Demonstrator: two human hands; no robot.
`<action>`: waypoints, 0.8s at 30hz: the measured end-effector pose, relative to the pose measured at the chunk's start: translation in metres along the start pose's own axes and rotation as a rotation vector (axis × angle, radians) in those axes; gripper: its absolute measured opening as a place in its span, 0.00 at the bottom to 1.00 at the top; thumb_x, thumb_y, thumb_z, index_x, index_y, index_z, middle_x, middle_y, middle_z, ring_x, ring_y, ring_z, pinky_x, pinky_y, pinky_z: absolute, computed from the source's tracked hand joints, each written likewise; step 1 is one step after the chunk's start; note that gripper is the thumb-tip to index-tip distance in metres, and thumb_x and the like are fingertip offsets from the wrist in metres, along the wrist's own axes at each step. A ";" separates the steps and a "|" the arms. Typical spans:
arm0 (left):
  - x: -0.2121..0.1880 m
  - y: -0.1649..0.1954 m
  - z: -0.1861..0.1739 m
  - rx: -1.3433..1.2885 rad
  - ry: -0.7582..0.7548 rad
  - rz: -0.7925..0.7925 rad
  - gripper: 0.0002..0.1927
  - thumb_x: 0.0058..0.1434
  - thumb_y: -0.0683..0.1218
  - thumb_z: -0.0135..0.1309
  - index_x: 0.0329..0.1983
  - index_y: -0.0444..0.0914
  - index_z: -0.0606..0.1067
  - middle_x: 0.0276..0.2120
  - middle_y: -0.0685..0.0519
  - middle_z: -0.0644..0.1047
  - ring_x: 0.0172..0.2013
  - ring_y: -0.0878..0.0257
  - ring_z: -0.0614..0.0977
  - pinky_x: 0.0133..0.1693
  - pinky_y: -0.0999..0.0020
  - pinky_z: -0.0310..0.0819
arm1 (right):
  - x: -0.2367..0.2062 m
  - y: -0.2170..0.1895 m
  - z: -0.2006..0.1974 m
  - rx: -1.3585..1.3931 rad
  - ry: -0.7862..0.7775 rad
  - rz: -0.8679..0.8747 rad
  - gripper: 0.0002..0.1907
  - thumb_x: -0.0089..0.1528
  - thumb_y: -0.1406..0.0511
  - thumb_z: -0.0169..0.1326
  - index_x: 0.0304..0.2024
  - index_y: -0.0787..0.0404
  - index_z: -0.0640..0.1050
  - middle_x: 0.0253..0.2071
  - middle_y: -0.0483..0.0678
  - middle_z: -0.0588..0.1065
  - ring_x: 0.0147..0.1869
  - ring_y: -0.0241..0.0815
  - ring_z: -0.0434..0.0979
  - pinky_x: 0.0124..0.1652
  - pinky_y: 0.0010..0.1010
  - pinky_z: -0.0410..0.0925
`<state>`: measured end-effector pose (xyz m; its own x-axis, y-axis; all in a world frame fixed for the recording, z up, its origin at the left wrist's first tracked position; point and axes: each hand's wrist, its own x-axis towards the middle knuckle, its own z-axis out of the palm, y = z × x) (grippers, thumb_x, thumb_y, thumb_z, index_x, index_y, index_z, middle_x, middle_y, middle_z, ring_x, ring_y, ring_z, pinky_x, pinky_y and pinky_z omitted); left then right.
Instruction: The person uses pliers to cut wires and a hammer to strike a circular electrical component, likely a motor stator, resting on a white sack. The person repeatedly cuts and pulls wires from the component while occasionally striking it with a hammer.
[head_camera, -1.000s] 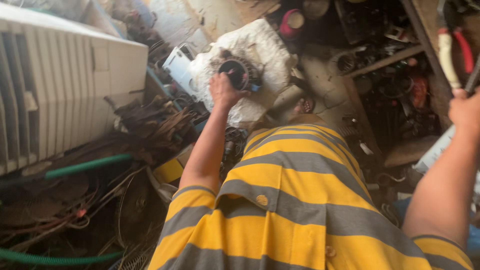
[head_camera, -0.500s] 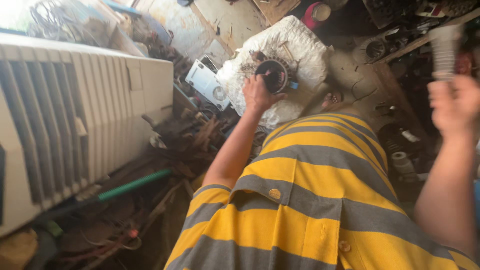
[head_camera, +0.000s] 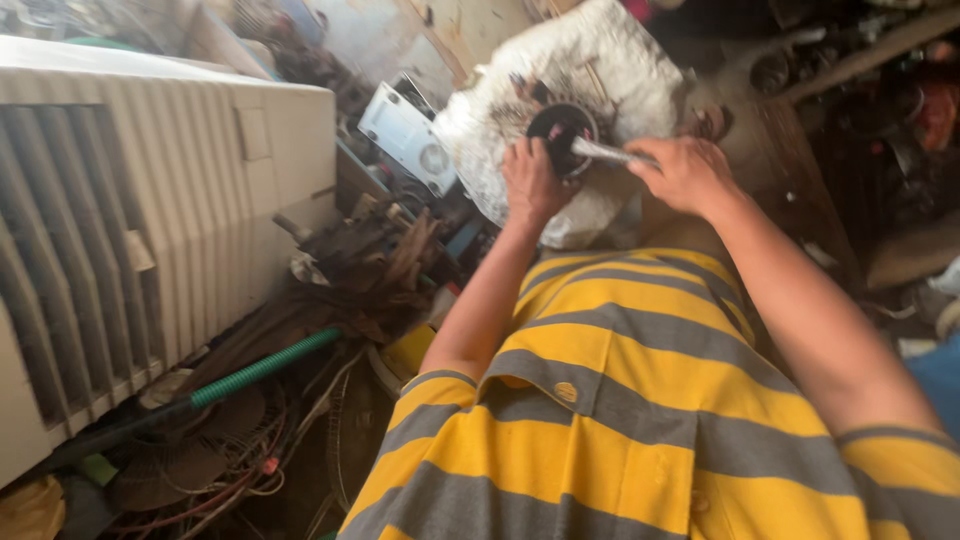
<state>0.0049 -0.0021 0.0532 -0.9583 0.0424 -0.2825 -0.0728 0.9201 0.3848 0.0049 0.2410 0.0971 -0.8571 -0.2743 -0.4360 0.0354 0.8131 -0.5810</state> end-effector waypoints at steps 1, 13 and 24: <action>-0.001 -0.002 0.001 -0.006 -0.029 -0.008 0.45 0.34 0.56 0.76 0.51 0.35 0.68 0.50 0.42 0.68 0.53 0.43 0.68 0.54 0.48 0.64 | 0.006 -0.001 0.002 -0.010 -0.036 0.023 0.19 0.66 0.52 0.54 0.58 0.46 0.79 0.41 0.56 0.81 0.46 0.60 0.81 0.48 0.50 0.71; -0.017 -0.016 0.020 -0.066 0.077 0.077 0.36 0.39 0.56 0.76 0.45 0.38 0.69 0.46 0.46 0.69 0.51 0.44 0.69 0.51 0.46 0.63 | 0.042 0.026 0.033 0.016 0.164 -0.408 0.17 0.67 0.52 0.61 0.49 0.54 0.76 0.28 0.52 0.76 0.35 0.58 0.79 0.39 0.45 0.72; 0.016 0.009 0.003 0.145 -0.083 0.604 0.57 0.46 0.60 0.71 0.72 0.35 0.55 0.70 0.38 0.57 0.70 0.41 0.56 0.66 0.43 0.48 | 0.051 -0.006 0.014 -0.116 0.206 -0.412 0.21 0.63 0.51 0.62 0.52 0.52 0.75 0.26 0.52 0.76 0.32 0.57 0.79 0.37 0.45 0.72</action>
<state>-0.0099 0.0082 0.0499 -0.7936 0.5960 -0.1226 0.5186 0.7678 0.3762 -0.0317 0.2154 0.0687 -0.8721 -0.4881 -0.0330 -0.3769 0.7133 -0.5910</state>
